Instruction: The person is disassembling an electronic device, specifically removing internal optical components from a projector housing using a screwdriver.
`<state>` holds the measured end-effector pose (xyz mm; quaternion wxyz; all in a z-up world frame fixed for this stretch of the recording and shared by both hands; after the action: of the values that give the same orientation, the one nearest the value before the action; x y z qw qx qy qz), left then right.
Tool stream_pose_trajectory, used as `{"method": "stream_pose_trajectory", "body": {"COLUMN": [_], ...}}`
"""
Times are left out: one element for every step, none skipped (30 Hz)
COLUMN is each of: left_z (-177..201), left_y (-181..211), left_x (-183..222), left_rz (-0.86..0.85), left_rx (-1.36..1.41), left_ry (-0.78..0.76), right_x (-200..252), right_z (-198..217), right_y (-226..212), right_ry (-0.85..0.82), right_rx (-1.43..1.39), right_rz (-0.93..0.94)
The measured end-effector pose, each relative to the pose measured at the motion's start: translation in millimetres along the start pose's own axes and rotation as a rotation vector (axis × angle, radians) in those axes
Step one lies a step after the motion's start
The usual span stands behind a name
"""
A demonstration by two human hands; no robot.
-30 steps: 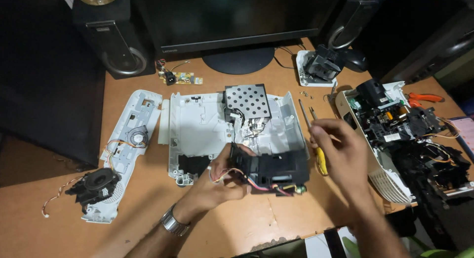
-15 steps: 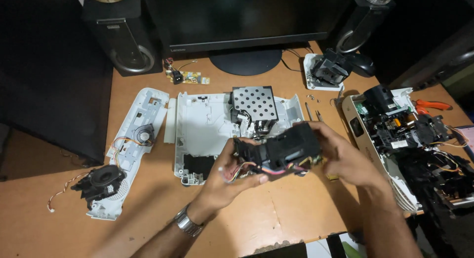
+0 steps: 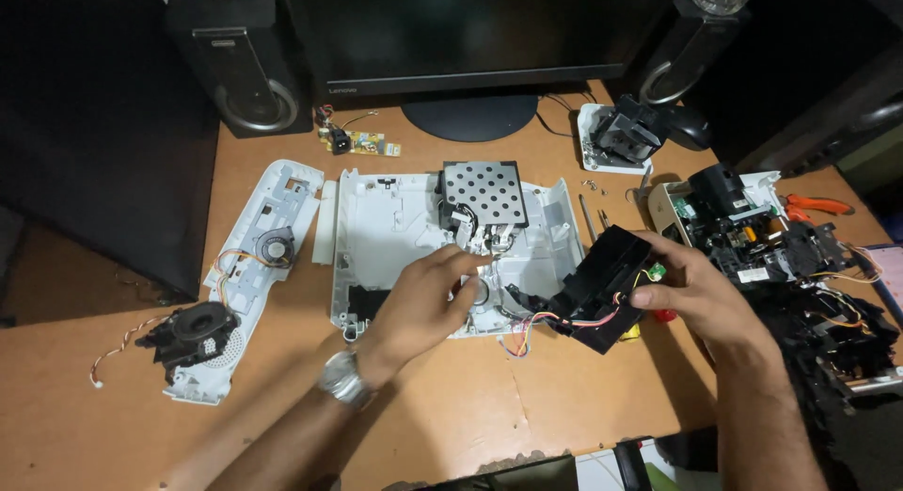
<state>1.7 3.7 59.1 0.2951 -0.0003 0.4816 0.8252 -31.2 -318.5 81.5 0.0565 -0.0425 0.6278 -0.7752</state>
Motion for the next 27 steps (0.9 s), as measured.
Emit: {"method": "stream_pose_trajectory", "body": {"left_z": [-6.3,-13.7,-21.4,-29.3,-37.5,-45.8,-45.5,-45.7,-45.7,-45.6,-45.0,-44.4,-39.6,-34.3,-28.5,-26.8,-25.6,-24.2,-21.9,-20.8,-19.9,-15.7,-13.0,-10.5,-5.7,-1.0,3.9], "left_y": [-0.2,-1.1,-1.8,-7.1,-12.9,-18.8,-16.3,-14.4,-12.8,-14.1,-15.5,-17.1,-14.7,-12.4,-10.5,-15.5,-21.7,-27.7,-31.8,-35.8,-39.5,-36.4,-33.2,-30.0,-23.8,-18.5,-12.8], "left_x": [-4.5,-9.1,-13.6,-18.2,-22.5,-27.3,-29.4,-31.6,-33.2,-36.1,-38.3,-40.5,-38.8,-37.4,-35.6,-33.9,-31.7,-29.1,-27.8,-26.1,-24.1,-23.4,-22.8,-22.3,-22.4,-22.4,-23.6], "left_rz": [0.001,0.033,0.065,0.065,0.081,0.096,0.093,0.118,0.144,0.142,0.136,0.130,0.131,0.140,0.150,0.153,0.216,0.279,0.282,0.297,0.313,0.316,0.351,0.385,0.386,0.441,0.494], "left_rx": [0.001,-0.085,-0.172,-0.172,-0.262,-0.352,-0.350,-0.296,-0.243,-0.242,-0.145,-0.048,-0.048,0.103,0.254,0.254,0.393,0.531,0.530,0.600,0.672,0.673,0.712,0.752,0.754,0.767,0.778], "left_ry": [0.006,-0.047,-0.103,-0.100,-0.094,-0.088,-0.089,-0.114,-0.139,-0.141,-0.125,-0.108,-0.110,-0.076,-0.044,-0.048,-0.079,-0.109,-0.106,-0.176,-0.244,-0.238,-0.265,-0.292,-0.293,-0.270,-0.247], "right_x": [-1.6,-3.2,-3.8,-7.2,-9.0,-11.1,-11.8,-12.6,-13.4,-12.9,-12.7,-12.6,-15.0,-17.5,-19.7,-20.8,-22.9,-24.8,-22.7,-20.6,-18.7,-18.8,-18.2,-17.6,-17.1,-16.7,-16.5], "right_z": [1.1,2.2,3.3,5.5,7.0,8.9,9.5,9.8,9.6,6.2,1.8,-2.5,-1.7,-1.0,-1.2,-5.0,-9.1,-13.6,-20.5,-27.6,-34.4,-36.6,-38.0,-39.1,-42.8,-45.7,-48.0], "right_y": [3.5,6.8,10.8,16.3,22.3,28.4,27.6,26.7,26.5,22.7,18.9,15.1,19.2,22.7,26.6,25.4,23.5,21.5,15.7,10.5,4.9,4.9,5.4,6.1,-0.4,-6.7,-13.3], "right_ry": [-0.005,-0.014,-0.021,-0.023,-0.042,-0.061,-0.058,-0.073,-0.089,-0.087,-0.099,-0.112,-0.111,-0.118,-0.124,-0.122,-0.123,-0.124,-0.128,-0.125,-0.125,-0.131,-0.128,-0.125,-0.124,-0.096,-0.066], "right_rx": [0.003,-0.001,-0.007,-0.006,-0.001,0.004,0.006,-0.003,-0.013,-0.013,-0.010,-0.008,-0.009,-0.023,-0.038,-0.041,-0.036,-0.032,-0.033,-0.029,-0.022,-0.022,-0.006,0.010,0.011,0.035,0.060], "right_rz": [0.002,0.006,0.010,0.011,0.027,0.043,0.042,0.045,0.049,0.048,0.058,0.068,0.066,0.088,0.109,0.106,0.120,0.134,0.134,0.097,0.059,0.058,0.029,0.001,-0.002,-0.020,-0.035]}}
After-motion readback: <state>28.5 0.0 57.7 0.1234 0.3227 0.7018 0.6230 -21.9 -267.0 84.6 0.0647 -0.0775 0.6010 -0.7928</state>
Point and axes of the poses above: each hand's wrist, its own x-axis away from the middle knuckle, its own z-axis out of the back of the hand, y = z × x, the point moved 2 cm from there along -x, towards the middle knuckle, and after that the axes turned 1 degree about z, right-handed, at the moved point
